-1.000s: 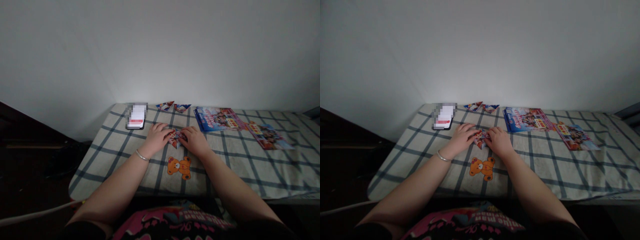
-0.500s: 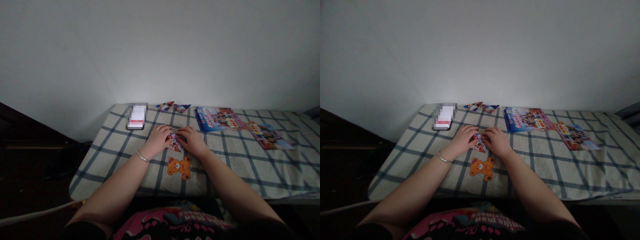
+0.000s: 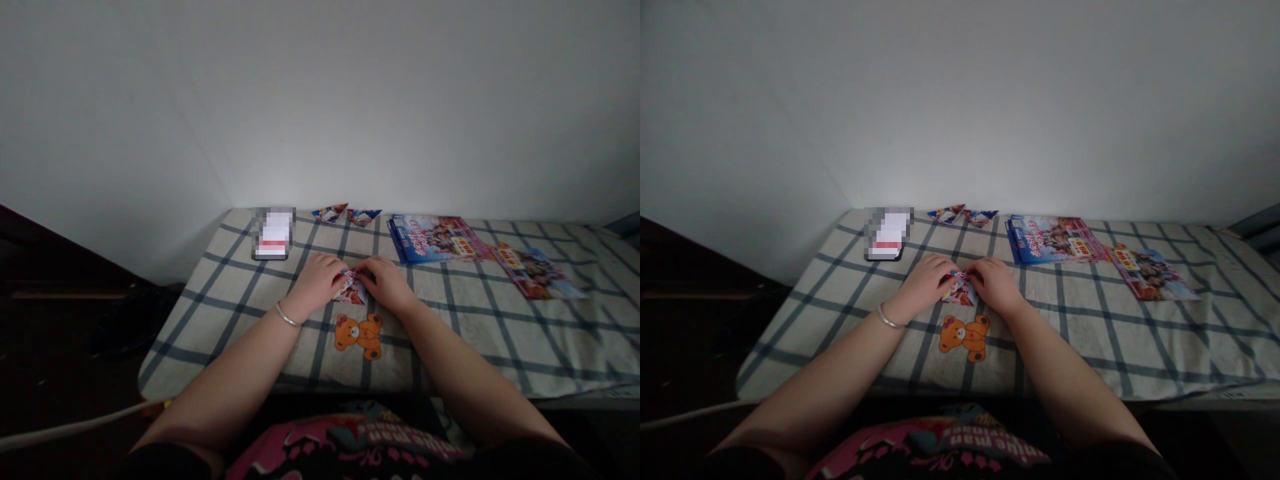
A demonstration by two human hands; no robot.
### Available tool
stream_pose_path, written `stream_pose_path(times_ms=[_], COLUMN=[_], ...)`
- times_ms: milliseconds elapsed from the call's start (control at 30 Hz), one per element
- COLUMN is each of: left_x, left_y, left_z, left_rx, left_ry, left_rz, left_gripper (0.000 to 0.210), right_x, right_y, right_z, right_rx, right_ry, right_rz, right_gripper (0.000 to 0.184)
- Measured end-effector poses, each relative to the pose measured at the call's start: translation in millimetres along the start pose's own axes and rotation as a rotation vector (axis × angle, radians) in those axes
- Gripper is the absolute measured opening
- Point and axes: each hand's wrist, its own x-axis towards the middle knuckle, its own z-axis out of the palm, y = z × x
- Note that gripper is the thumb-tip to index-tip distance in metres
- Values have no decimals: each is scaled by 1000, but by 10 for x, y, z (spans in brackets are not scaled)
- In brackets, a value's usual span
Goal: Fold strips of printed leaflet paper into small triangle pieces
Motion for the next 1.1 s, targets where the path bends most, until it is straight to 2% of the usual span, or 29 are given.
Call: stream_pose_path(times_ms=[267, 467, 667, 867, 1100], left_x=[7, 7, 16, -10, 9], left_y=[20, -66, -101, -48, -64], left_z=[35, 47, -3, -47, -45], left_rx=[-181, -290, -366, -353, -337], left_ry=[59, 110, 271, 400, 349], left_rz=[-105, -159, -207, -170, -64], left_gripper=[14, 13, 18, 7, 7], right_x=[-17, -5, -17, -23, -22], right_y=[15, 63, 98, 116, 96], right_z=[5, 0, -4, -30, -77], right_rx=[78, 101, 136, 154, 199], right_ry=[57, 104, 163, 184, 209], right_rz=[116, 96, 157, 115, 63], right_gripper=[18, 9, 16, 20, 21])
